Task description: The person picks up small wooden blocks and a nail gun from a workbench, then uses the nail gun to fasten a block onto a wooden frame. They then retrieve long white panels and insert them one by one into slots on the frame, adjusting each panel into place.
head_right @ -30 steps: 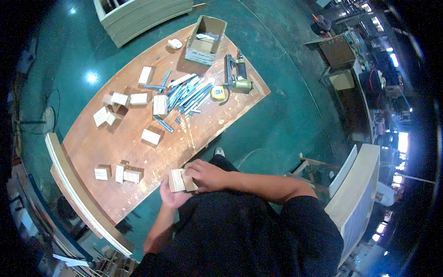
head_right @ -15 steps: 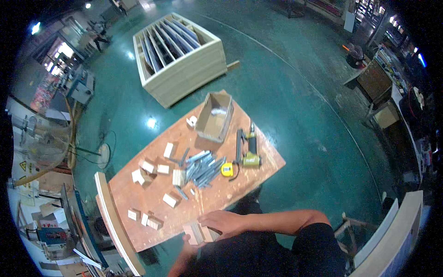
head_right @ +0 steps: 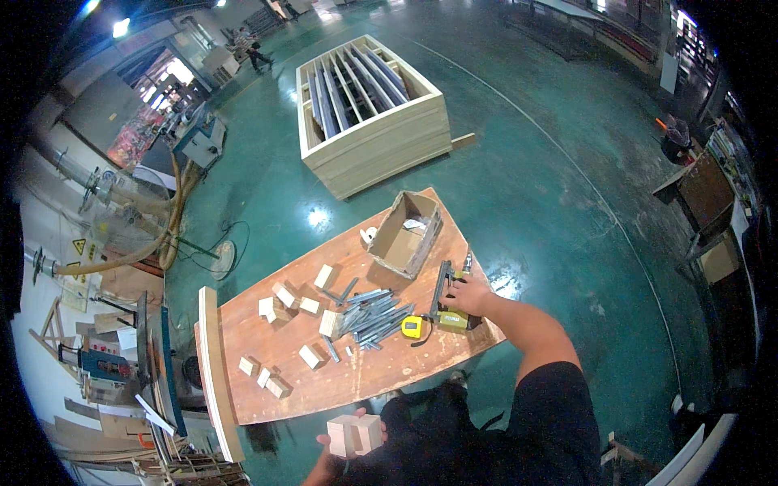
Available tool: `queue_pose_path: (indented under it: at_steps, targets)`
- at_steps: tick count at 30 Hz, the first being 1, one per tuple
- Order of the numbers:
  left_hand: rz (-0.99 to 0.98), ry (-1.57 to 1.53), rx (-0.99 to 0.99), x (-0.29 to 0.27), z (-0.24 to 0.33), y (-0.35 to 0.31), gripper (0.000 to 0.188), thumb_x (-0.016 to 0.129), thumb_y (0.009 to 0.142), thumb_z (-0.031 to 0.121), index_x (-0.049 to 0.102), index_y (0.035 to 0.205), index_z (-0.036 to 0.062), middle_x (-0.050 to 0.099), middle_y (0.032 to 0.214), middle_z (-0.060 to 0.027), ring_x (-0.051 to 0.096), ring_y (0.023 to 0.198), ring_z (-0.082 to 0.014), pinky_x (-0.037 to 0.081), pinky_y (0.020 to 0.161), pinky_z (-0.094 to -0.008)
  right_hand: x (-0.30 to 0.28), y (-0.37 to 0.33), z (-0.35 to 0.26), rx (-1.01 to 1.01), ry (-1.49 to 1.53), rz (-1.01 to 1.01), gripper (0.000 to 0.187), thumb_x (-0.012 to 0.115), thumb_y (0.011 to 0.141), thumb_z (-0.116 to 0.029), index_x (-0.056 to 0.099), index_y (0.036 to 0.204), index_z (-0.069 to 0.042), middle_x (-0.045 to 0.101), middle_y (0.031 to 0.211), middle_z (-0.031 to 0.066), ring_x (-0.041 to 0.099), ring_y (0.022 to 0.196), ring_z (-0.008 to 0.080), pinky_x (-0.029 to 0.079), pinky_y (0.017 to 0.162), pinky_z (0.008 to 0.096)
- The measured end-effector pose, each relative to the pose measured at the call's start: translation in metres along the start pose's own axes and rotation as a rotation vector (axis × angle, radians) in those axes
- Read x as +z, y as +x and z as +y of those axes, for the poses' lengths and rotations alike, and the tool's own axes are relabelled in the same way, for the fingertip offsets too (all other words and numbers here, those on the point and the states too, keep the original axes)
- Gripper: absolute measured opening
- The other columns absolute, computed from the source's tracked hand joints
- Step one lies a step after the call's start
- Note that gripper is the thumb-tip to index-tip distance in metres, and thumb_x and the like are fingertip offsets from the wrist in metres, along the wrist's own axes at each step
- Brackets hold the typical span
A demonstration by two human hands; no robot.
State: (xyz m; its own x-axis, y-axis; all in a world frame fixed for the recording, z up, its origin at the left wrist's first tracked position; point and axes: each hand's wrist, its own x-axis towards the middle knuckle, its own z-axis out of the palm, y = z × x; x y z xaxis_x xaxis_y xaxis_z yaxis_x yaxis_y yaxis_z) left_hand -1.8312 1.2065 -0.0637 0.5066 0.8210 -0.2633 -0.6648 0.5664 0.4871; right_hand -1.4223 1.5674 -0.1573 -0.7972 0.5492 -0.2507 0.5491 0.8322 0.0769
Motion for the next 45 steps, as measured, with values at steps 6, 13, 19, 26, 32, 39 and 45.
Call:
queue_pose_path:
  at_steps: [6,13,19,26,32,39,45]
  targets:
    - [-0.094,-0.074,-0.044,-0.007,0.012,-0.001,0.123,0.08,0.062,0.083,0.04,0.158,0.0168,0.045,0.15,-0.0326,0.051,0.136,-0.0504,0.047,0.11,-0.0614,0.0,-0.05,-0.04,0.312,0.259,-0.088,0.073,0.082,0.076,-0.038,0.052,0.14,-0.019,0.071,0.123,0.0083,0.061,0.126,0.0282,0.037,0.109,0.0467]
    - [-0.406,-0.288,-0.306,-0.051,0.016,0.022,0.111,0.086,0.066,0.074,0.047,0.153,0.0181,0.044,0.151,-0.0314,0.049,0.137,-0.0514,0.045,0.11,-0.0666,0.038,-0.196,-0.192,1.408,0.788,0.097,0.067,0.072,0.079,-0.031,0.055,0.14,-0.008,0.073,0.111,0.0229,0.069,0.107,0.0428,0.052,0.093,0.0539]
    - [-0.477,-0.109,-0.657,-0.064,0.016,0.029,0.11,0.09,0.065,0.067,0.045,0.153,0.0188,0.052,0.145,-0.0267,0.058,0.128,-0.0488,0.05,0.103,-0.0667,0.116,-0.292,-0.507,2.055,1.056,0.404,0.046,0.071,0.077,-0.019,0.069,0.119,0.0,0.074,0.111,0.0248,0.07,0.105,0.0424,0.055,0.09,0.0478]
    - [-0.491,0.03,-1.057,-0.024,-0.026,0.015,0.105,0.091,0.073,0.058,0.041,0.156,0.0196,0.053,0.147,-0.0206,0.056,0.133,-0.0447,0.048,0.109,-0.0645,0.091,-0.222,-0.926,2.616,1.784,0.21,0.043,0.061,0.092,-0.018,0.062,0.131,0.0,0.073,0.096,0.0261,0.071,0.079,0.0398,0.054,0.067,0.0525]
    - [-0.739,0.127,-1.185,0.038,-0.124,-0.061,0.114,0.092,0.069,0.061,0.035,0.159,0.0205,0.051,0.148,-0.0222,0.054,0.133,-0.0463,0.049,0.108,-0.0639,0.134,-0.128,-1.234,2.57,1.994,0.042,0.027,0.067,0.096,-0.028,0.065,0.11,-0.004,0.065,0.084,0.0158,0.066,0.08,0.0309,0.048,0.064,0.0534]
    - [-1.102,0.377,-1.341,0.146,-0.295,-0.214,0.1,0.098,0.063,0.053,0.048,0.143,0.0187,0.059,0.133,-0.015,0.063,0.119,-0.0372,0.056,0.099,-0.0601,0.139,-0.071,-1.372,3.36,1.644,1.313,0.032,0.075,0.092,-0.038,0.066,0.097,-0.007,0.062,0.079,0.0063,0.063,0.077,0.0225,0.048,0.063,0.0455]
    - [-1.252,0.673,-0.892,0.24,-0.441,-0.34,0.089,0.085,0.083,0.054,0.044,0.147,0.0076,0.057,0.139,-0.0133,0.06,0.125,-0.0302,0.054,0.103,-0.0501,0.105,-0.117,-1.459,3.479,1.638,0.671,0.032,0.077,0.088,-0.042,0.068,0.087,-0.012,0.062,0.071,0.0033,0.061,0.059,0.0185,0.051,0.054,0.0403]
